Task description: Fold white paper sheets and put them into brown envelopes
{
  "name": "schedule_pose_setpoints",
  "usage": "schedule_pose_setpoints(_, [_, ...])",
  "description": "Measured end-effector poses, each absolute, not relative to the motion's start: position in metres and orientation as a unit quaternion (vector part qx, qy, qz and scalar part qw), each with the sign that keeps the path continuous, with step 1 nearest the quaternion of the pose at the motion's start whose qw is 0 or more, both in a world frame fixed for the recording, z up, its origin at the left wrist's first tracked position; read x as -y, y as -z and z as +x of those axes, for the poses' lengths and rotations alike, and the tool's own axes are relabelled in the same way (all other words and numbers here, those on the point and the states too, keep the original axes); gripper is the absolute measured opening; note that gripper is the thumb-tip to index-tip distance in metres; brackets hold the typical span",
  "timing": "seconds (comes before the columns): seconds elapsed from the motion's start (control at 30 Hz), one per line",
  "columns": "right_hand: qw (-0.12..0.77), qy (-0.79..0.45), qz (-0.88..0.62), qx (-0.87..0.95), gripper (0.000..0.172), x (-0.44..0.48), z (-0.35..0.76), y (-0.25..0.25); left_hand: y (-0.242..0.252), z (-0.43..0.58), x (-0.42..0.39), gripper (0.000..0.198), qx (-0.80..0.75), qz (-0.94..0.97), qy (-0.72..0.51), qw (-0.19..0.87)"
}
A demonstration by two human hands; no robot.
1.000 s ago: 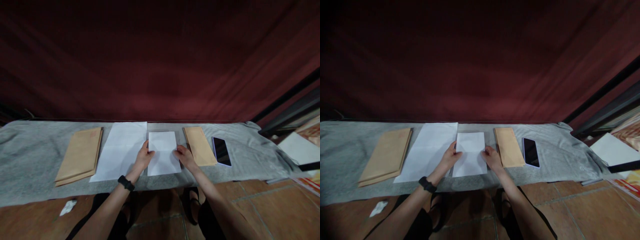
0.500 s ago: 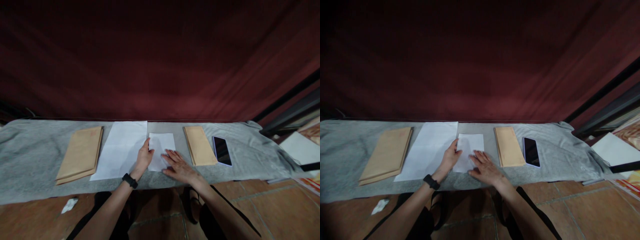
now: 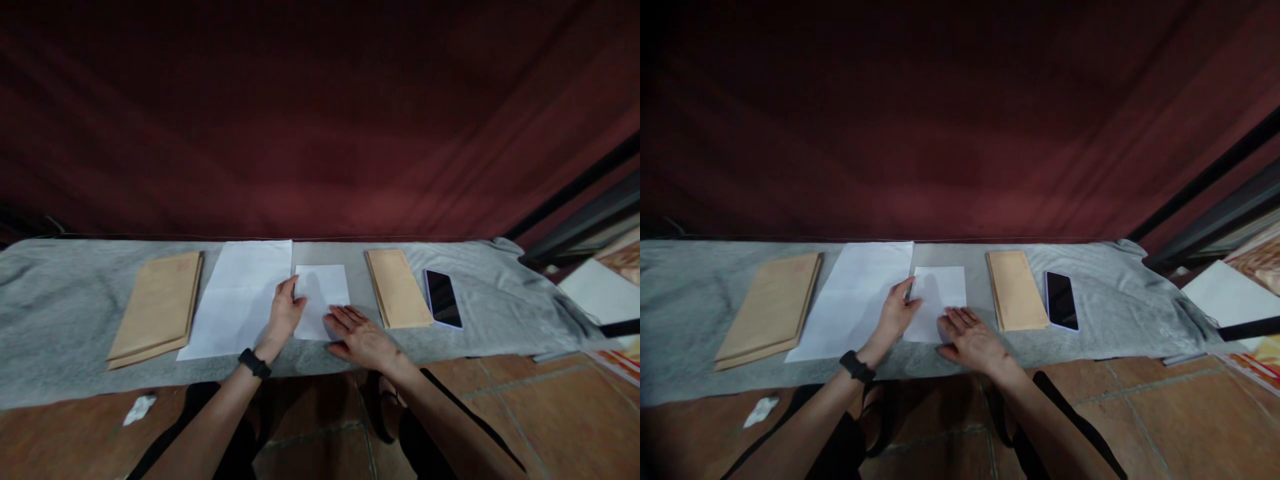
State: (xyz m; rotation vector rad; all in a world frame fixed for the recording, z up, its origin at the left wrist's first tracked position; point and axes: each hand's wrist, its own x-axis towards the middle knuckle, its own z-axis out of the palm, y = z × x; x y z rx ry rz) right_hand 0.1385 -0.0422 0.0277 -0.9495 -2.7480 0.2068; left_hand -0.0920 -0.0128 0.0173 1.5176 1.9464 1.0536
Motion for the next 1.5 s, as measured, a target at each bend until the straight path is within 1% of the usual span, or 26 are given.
schedule_pose_setpoints(0.07, [0.118, -0.070, -0.325, 0.936, 0.058, 0.042, 0.139, -0.029, -0.015, -0.094, 0.011, 0.055, -0.707, 0.537, -0.390, 0.244])
schedule_pose_setpoints(0.13, [0.114, -0.064, -0.324, 0.937, 0.051, 0.041, 0.140, -0.031, -0.013, -0.095, 0.009, 0.054, -0.705, 0.534, -0.396, 0.247])
schedule_pose_setpoints(0.23, [0.092, -0.056, -0.314, 0.943, 0.048, 0.037, 0.144, -0.033, -0.016, -0.095, 0.009, 0.053, -0.706, 0.550, -0.386, 0.223])
schedule_pose_setpoints(0.33, [0.085, -0.047, -0.310, 0.946, 0.046, 0.035, 0.147, -0.033, -0.026, -0.092, 0.016, 0.047, -0.705, 0.597, -0.349, 0.156])
schedule_pose_setpoints(0.43, [0.091, -0.045, -0.318, 0.943, 0.040, 0.034, 0.147, -0.033, -0.037, -0.087, 0.030, 0.032, -0.684, 0.662, -0.301, 0.060])
schedule_pose_setpoints(0.47, [0.094, -0.052, -0.320, 0.941, 0.039, 0.033, 0.147, -0.033, -0.040, -0.085, 0.036, 0.028, -0.663, 0.689, -0.289, 0.048])
schedule_pose_setpoints(0.5, [0.098, -0.063, -0.322, 0.940, 0.038, 0.032, 0.147, -0.033, -0.042, -0.082, 0.042, 0.025, -0.633, 0.721, -0.278, 0.055])
schedule_pose_setpoints(0.57, [0.110, -0.094, -0.330, 0.933, 0.038, 0.029, 0.149, -0.031, -0.043, -0.077, 0.054, 0.026, -0.557, 0.784, -0.252, 0.107])
schedule_pose_setpoints(0.63, [0.122, -0.129, -0.345, 0.922, 0.040, 0.025, 0.152, -0.029, -0.042, -0.073, 0.064, 0.034, -0.494, 0.828, -0.217, 0.154])
schedule_pose_setpoints(0.7, [0.133, -0.158, -0.359, 0.910, 0.042, 0.022, 0.155, -0.027, -0.041, -0.072, 0.070, 0.043, -0.475, 0.845, -0.185, 0.162])
schedule_pose_setpoints(0.73, [0.136, -0.170, -0.363, 0.906, 0.042, 0.021, 0.157, -0.026, -0.041, -0.073, 0.071, 0.042, -0.480, 0.846, -0.171, 0.158])
schedule_pose_setpoints(0.83, [0.150, -0.205, -0.365, 0.895, 0.040, 0.018, 0.159, -0.026, -0.041, -0.080, 0.068, 0.029, -0.511, 0.833, -0.148, 0.154])
schedule_pose_setpoints(0.87, [0.155, -0.217, -0.366, 0.892, 0.038, 0.017, 0.159, -0.026, -0.042, -0.084, 0.066, 0.027, -0.518, 0.828, -0.145, 0.159])
schedule_pose_setpoints(1.07, [0.183, -0.274, -0.385, 0.862, 0.028, 0.010, 0.162, -0.029, -0.043, -0.105, 0.057, 0.024, -0.526, 0.815, -0.156, 0.189])
schedule_pose_setpoints(1.2, [0.194, -0.292, -0.392, 0.850, 0.022, 0.006, 0.163, -0.032, -0.041, -0.117, 0.052, 0.026, -0.541, 0.799, -0.173, 0.199])
schedule_pose_setpoints(1.37, [0.189, -0.276, -0.448, 0.829, 0.022, 0.004, 0.161, -0.032, -0.043, -0.123, 0.041, 0.025, -0.599, 0.742, -0.201, 0.224])
schedule_pose_setpoints(1.5, [0.176, -0.264, -0.528, 0.788, 0.029, -0.001, 0.156, -0.029, -0.046, -0.120, 0.032, 0.020, -0.653, 0.676, -0.225, 0.256])
